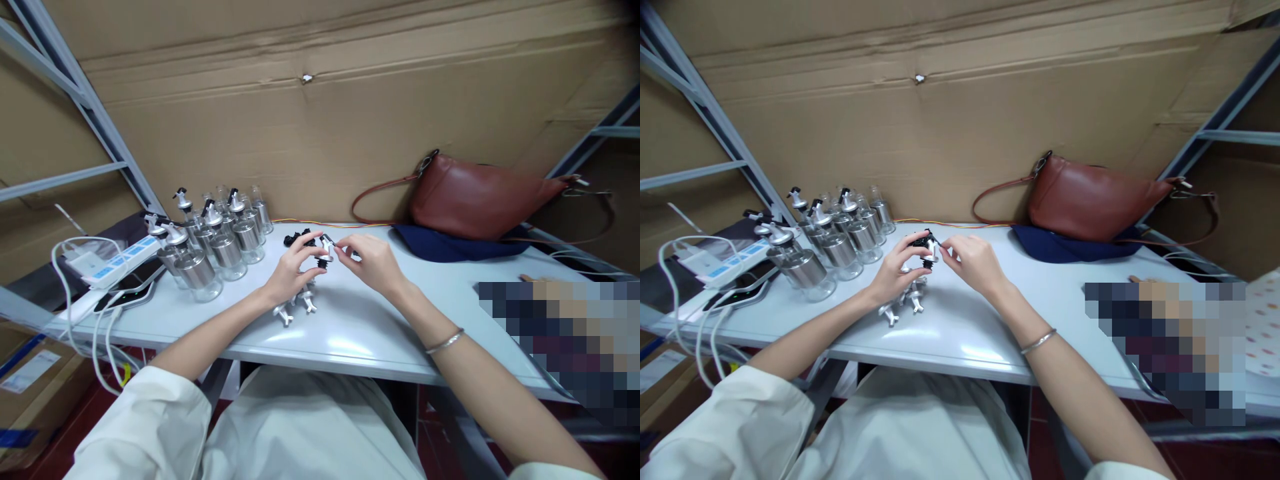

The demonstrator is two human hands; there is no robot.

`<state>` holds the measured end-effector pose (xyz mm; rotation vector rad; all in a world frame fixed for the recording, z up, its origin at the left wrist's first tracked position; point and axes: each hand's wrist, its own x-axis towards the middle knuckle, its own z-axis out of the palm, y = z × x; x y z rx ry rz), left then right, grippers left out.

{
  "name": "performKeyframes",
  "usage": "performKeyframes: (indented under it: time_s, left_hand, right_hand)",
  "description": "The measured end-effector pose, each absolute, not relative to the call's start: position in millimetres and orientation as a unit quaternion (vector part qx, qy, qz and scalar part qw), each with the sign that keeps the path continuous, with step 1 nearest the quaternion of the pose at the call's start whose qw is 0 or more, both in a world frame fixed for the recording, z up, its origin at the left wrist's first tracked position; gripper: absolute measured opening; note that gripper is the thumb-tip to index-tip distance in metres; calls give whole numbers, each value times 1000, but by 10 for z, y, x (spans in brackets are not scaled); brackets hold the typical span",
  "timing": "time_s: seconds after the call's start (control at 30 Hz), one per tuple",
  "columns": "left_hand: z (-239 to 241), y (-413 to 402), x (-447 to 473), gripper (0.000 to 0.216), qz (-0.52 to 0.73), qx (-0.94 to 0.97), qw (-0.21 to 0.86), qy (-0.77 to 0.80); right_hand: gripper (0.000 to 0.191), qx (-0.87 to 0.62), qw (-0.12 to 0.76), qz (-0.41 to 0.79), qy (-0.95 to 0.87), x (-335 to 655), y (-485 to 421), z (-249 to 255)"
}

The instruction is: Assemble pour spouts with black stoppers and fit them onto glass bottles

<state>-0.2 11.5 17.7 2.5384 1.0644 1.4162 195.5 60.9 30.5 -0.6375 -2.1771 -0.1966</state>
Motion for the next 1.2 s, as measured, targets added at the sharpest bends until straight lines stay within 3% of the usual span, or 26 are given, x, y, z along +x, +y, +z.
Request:
performKeyframes:
  time_s: [0.43,0.63,0.93,1.2]
  left_hand:
    - [163,123,-18,22,453,819,25,351]
    - [138,123,-24,22,450,821,27,351]
    - [87,120,7,25,451,823,36,344]
    - [114,117,-6,27,460,819,46,339]
  right_hand:
    - [18,-252,409,-7,-877,1980,580,300]
    - [33,-290,339,16,-895,1975,562,324]
    - [26,-321,255,38,-911,1932,542,307]
    - [27,-321,243,11,-915,1918,546,272]
